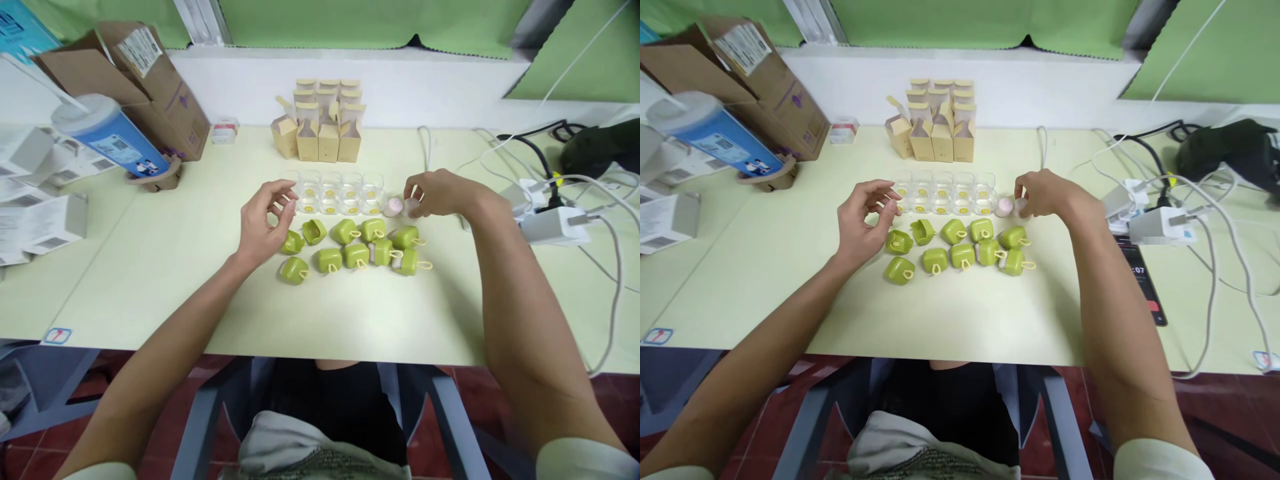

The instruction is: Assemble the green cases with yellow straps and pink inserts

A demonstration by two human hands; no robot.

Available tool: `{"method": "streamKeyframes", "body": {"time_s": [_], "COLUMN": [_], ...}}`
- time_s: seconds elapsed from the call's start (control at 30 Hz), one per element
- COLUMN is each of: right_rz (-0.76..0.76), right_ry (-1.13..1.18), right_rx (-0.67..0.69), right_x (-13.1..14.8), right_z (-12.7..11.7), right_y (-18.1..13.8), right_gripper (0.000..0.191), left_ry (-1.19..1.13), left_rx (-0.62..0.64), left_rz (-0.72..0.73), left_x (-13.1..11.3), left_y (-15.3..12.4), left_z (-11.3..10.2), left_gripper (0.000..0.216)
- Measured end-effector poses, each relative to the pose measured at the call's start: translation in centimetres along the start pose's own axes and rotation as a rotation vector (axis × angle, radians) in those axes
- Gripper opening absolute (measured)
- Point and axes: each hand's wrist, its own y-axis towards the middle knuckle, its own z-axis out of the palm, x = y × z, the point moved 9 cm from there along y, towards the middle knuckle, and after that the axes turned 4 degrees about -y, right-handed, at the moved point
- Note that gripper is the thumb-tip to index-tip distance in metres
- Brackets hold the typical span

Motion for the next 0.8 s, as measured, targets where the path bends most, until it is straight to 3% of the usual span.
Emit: {"method": "streamKeyframes", "body": {"time_s": [0.17, 0.27, 0.33, 0.43, 0.5, 0.6, 0.7, 0.8], "right_rz": [0.028, 0.05, 0.026, -0.144, -0.25, -0.266, -0.311, -0.316], "right_ry": [-0.021, -0.06, -0.073, -0.022, -0.053, -0.246, -0.309, -0.171], "right_rx": [0.007, -0.051, -0.198, -0.408, -0.355, -0.273, -0.203, -0.24], "right_x": [0.1, 0.9, 3.0, 9.1, 13.5, 17.4, 18.5, 17.4], "right_z": [-0.2, -1.8, -4.1, -6.1, -4.5, -1.1, 0.9, -0.4], "right_y": [-0.4, -2.2, -4.4, -8.0, -8.9, -8.5, -7.8, -8.0], "right_gripper": [0.043, 0.052, 0.042, 0.019, 0.024, 0.038, 0.03, 0.03], "left_ry": [0.026, 0.039, 0.041, 0.05, 0.06, 0.07, 0.085, 0.094], "left_rx": [0.018, 0.015, 0.005, -0.008, -0.013, -0.019, -0.025, 0.01], "left_rz": [0.021, 0.034, 0.055, 0.102, 0.134, 0.177, 0.229, 0.257], "left_x": [-0.2, -0.4, -0.7, -1.3, -1.7, -2.2, -2.9, -3.4], "left_y": [-0.1, 0.0, 0.0, -0.1, -0.2, -0.3, -0.5, -0.6], "left_z": [0.2, 0.2, 0.2, 0.2, 0.4, 0.5, 0.6, 0.9], "left_gripper": [0.033, 0.033, 0.03, 0.024, 0.021, 0.018, 0.016, 0.021]}}
